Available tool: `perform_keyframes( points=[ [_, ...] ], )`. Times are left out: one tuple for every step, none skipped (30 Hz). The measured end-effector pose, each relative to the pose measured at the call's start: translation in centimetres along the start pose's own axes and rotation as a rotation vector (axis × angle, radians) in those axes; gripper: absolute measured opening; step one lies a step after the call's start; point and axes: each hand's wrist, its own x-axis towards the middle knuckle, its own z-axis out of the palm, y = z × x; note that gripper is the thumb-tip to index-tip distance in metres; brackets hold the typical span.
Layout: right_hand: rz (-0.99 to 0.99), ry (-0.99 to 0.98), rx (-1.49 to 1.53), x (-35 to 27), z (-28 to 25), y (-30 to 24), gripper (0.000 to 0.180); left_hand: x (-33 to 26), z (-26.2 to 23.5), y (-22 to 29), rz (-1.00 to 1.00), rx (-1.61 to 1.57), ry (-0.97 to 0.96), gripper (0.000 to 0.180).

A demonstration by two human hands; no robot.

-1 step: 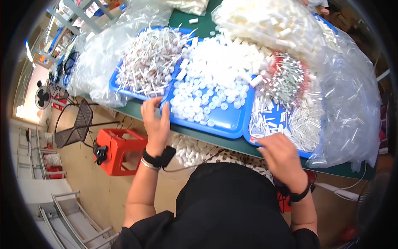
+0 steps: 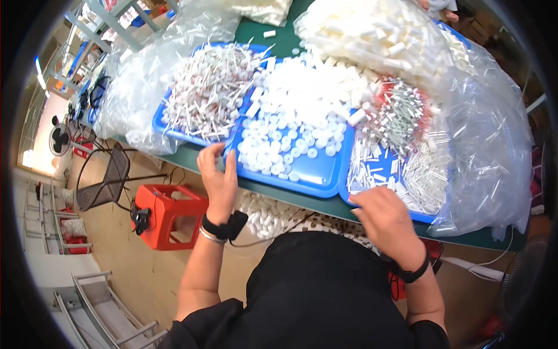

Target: The person assembles small white plastic components by hand at a workstation. They pick up a white cap and a clear tube, insert the tube into the cap, and place the finished unit into a blue tray. The person repeats this process continuously, handling the parts one at a time.

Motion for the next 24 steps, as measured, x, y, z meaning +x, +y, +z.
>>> perform_keyframes(
  points=[
    [-0.045,-0.02,-0.031,0.7,0.8,0.1,0.03,-0.6,0.3,-0.4,-0.069,-0.038,0.026,0.027],
    [-0.06,-0.033,-0.037,1.2,1.6,-0.1,0.032,-1.3,0.7,-0.9,-0.185,-0.133,0.022,0.031],
    [-0.109,-0.025,-0.104,1.6,2.4,0.0,0.031,-1.9,1.1,-1.3,-0.301,-0.229,0.015,0.035],
    [-0.156,-0.022,-0.168,2.0,3.2,0.2,0.03,-2.4,1.4,-2.1,-0.32,-0.211,-0.006,0.038],
    [-0.207,-0.011,-0.237,2.5,3.9,0.5,0.029,-2.5,1.6,-2.3,-0.337,-0.229,-0.002,0.036],
    [-0.22,-0.001,-0.275,2.8,4.4,0.6,0.028,-2.6,1.8,-2.7,-0.378,-0.296,-0.007,0.036],
    [-0.218,-0.008,-0.284,2.9,4.8,0.8,0.028,-2.6,1.9,-3.0,-0.421,-0.362,-0.014,0.036],
    [-0.216,-0.016,-0.293,2.9,5.0,0.8,0.027,-2.6,1.9,-3.0,-0.422,-0.379,-0.016,0.036],
    [-0.213,-0.023,-0.301,3.0,5.1,0.8,0.027,-2.5,1.9,-2.8,-0.422,-0.395,-0.019,0.037],
    [-0.208,-0.028,-0.304,2.9,5.1,0.6,0.026,-2.6,2.0,-2.6,-0.428,-0.414,-0.032,0.037],
    [-0.219,-0.025,-0.315,3.0,5.2,0.5,0.025,-2.4,1.8,-2.3,-0.45,-0.426,-0.033,0.037],
    [-0.229,-0.021,-0.325,3.1,5.4,0.6,0.025,-2.1,1.5,-1.8,-0.471,-0.438,-0.036,0.038],
    [-0.231,-0.025,-0.341,3.0,5.4,0.6,0.025,-2.2,1.5,-1.5,-0.498,-0.456,-0.046,0.038],
    [-0.229,-0.02,-0.338,3.0,5.3,0.5,0.025,-2.3,1.7,-1.9,-0.476,-0.464,-0.043,0.036],
    [-0.229,-0.017,-0.345,3.0,5.2,0.4,0.024,-2.3,1.6,-1.7,-0.478,-0.478,-0.04,0.036],
    [-0.227,-0.016,-0.35,2.9,5.1,0.3,0.024,-2.4,1.7,-1.7,-0.473,-0.485,-0.034,0.036],
    [-0.224,-0.014,-0.355,2.8,5.1,0.3,0.024,-2.4,1.8,-1.8,-0.468,-0.492,-0.029,0.036],
    [-0.231,0.015,-0.345,2.7,5.5,0.5,0.024,-2.3,1.6,-1.6,-0.473,-0.504,-0.037,0.037],
    [-0.235,0.011,-0.34,2.7,5.5,0.6,0.024,-2.4,1.5,-1.8,-0.472,-0.514,-0.032,0.036],
    [-0.239,0.007,-0.334,2.8,5.5,0.6,0.024,-2.5,1.6,-1.7,-0.473,-0.52,-0.022,0.036],
    [-0.244,0.004,-0.327,2.8,5.4,0.5,0.024,-2.7,1.5,-1.4,-0.473,-0.525,-0.012,0.036],
    [-0.25,0.01,-0.314,2.9,5.2,0.5,0.024,-2.6,1.5,-1.4,-0.471,-0.529,-0.016,0.036],
    [-0.242,0.017,-0.298,2.8,5.2,0.5,0.024,-2.7,1.5,-1.4,-0.469,-0.533,-0.02,0.036],
    [-0.234,0.024,-0.283,2.6,5.4,0.6,0.024,-2.7,1.5,-1.5,-0.466,-0.536,-0.023,0.035]
  ],
)
